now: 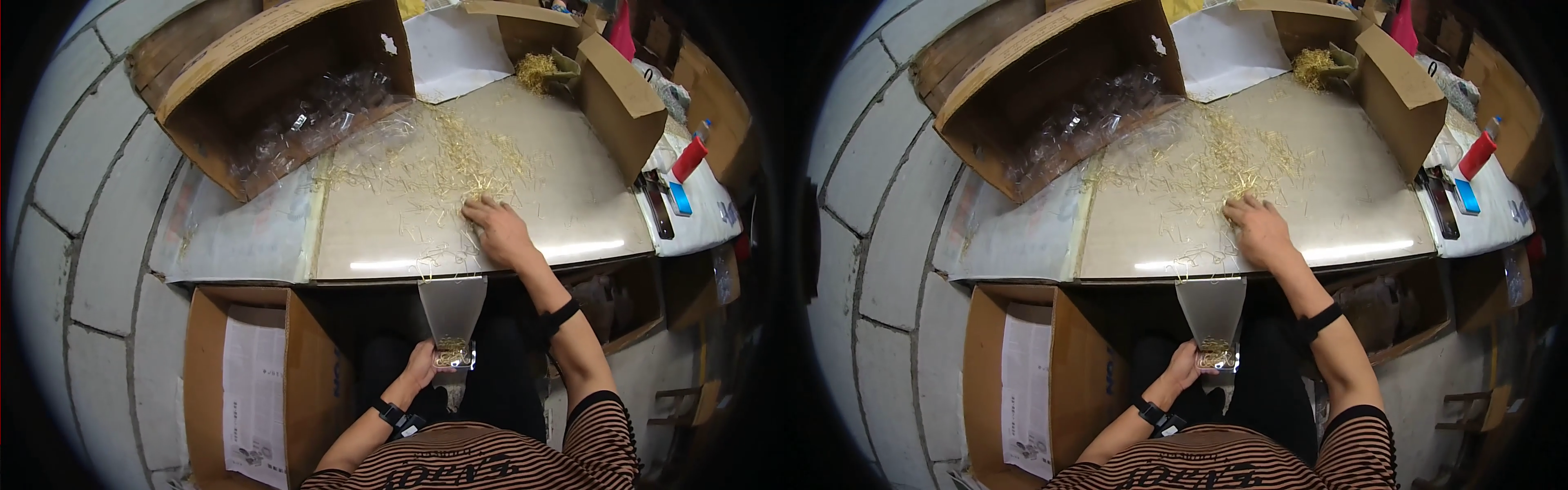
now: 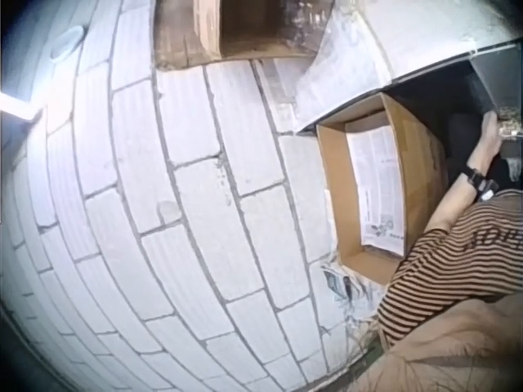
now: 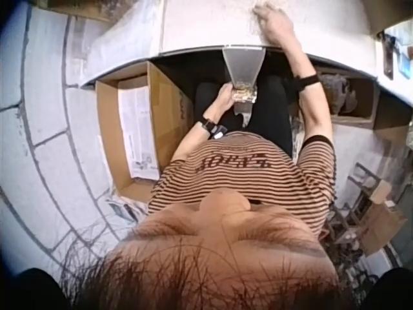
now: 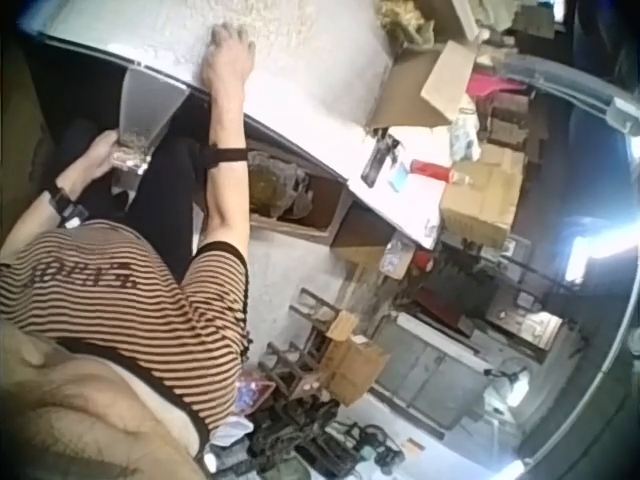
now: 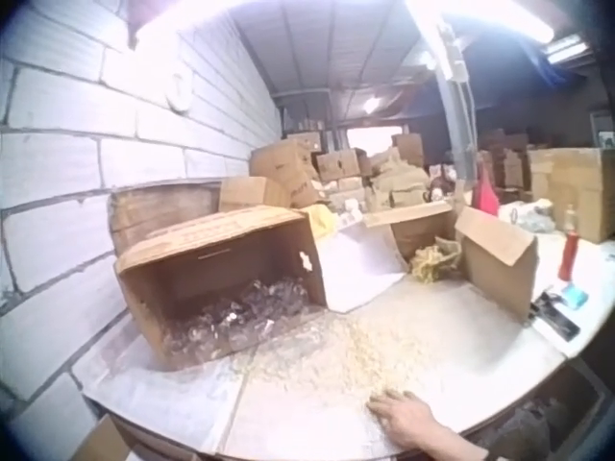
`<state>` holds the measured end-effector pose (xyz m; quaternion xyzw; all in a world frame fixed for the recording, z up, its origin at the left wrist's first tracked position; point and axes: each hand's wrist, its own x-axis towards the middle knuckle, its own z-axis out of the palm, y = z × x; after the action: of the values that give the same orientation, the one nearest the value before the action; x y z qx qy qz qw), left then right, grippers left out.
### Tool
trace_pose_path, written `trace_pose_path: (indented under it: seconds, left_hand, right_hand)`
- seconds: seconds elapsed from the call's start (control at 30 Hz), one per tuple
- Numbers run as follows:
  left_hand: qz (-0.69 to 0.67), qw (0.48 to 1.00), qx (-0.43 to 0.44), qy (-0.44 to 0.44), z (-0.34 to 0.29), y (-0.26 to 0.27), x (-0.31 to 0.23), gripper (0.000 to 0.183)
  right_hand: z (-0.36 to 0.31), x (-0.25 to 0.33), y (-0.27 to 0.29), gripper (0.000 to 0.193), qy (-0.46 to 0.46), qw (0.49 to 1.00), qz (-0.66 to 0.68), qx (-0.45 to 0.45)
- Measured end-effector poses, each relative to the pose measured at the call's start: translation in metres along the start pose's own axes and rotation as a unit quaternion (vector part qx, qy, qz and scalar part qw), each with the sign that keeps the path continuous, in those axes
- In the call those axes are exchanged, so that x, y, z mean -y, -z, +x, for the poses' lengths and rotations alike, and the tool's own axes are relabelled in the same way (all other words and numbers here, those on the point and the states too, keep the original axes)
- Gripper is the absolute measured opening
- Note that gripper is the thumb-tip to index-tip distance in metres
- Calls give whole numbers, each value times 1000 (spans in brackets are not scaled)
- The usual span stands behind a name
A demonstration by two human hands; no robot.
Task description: Sorting small metal components and packing them into plastic bags and boxes.
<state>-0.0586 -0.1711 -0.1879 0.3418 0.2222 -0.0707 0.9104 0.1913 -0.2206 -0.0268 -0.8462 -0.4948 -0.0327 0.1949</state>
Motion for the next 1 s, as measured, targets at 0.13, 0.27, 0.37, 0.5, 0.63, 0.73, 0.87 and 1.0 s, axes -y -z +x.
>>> trace_pose_path:
  seconds: [0.13, 0.27, 0.37, 0.5, 0.63, 0.73, 0.87, 1.0]
  left_hand:
    - [-5, 1000, -12, 8, -3, -8, -3, 44]
    - [-41, 999, -16, 1, -6, -5, 2, 43]
    - [-50, 999, -15, -2, -9, -7, -3, 44]
    - [-59, 998, -16, -18, -12, -12, -5, 45]
    - [-33, 999, 1, -13, -13, -11, -9, 46]
    - [-31, 999, -12, -32, -9, -10, -6, 45]
    - [-24, 999, -19, -17, -6, -10, -4, 44]
    - [-31, 999, -40, -20, -7, -10, -2, 43]
  right_hand:
    - [-21, 10, -10, 41, 28, 999, -33, -28]
    - [-55, 51, 3, 40, 52, 999, 11, -14]
    - [-66, 58, 10, 39, 45, 995, 82, 18]
    - [-49, 34, 12, 43, -6, 998, 65, -18]
    - [-46, 22, 1, 39, 9, 999, 6, -52]
    - [-42, 9, -4, 38, -34, 996, 18, -83]
    - [-45, 16, -4, 39, 11, 997, 44, -68]
    - [-61, 35, -1, 41, 46, 996, -46, -67]
